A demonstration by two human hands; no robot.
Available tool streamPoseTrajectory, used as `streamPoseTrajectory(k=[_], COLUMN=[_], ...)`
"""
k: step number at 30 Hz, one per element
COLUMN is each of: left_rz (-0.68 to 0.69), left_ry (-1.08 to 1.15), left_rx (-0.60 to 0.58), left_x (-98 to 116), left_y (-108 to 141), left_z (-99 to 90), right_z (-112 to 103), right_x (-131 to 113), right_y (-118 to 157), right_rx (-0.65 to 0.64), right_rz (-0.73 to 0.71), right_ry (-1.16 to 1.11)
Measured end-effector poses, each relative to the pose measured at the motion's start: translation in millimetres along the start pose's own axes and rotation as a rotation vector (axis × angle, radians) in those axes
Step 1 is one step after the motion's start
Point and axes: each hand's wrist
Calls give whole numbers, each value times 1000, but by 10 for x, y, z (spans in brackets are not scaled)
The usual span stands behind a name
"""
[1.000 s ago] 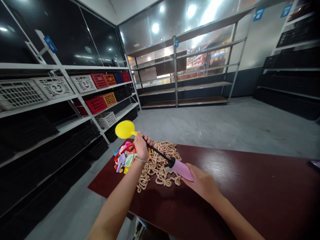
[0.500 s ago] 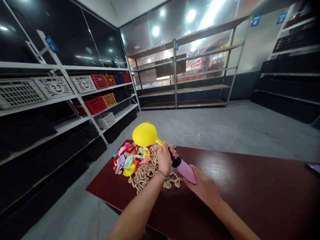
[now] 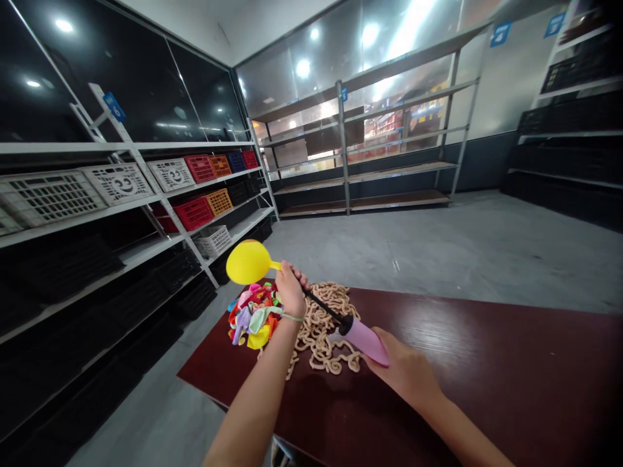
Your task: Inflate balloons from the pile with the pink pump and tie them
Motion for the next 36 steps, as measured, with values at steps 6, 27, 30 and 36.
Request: streamPoseTrajectory(k=[6,27,30,36], left_rz=[-123,-97,-181,-190], left_ry=[-52,-34,-66,-40], left_rx=[-214,-149,-202,-158], left_x=[-564,-382,-627,-308], left_y=[560,377,525,69], left_z=[251,83,85,-141], right_z=[-7,-28,-62,-60], right_x=[-38,-193,-213,-331], right_y=[7,15,-2,-42], right_rx=[-9,-31,-29,-149], right_rz=[126,78,87,54], right_ry=[-22,-58,-59,-107])
Point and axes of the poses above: each hand's wrist, its own y-axis away from the middle knuckle, its own z-axis out of the palm, x = y × z, and after that the axes turned 5 degrees about -z, right-handed
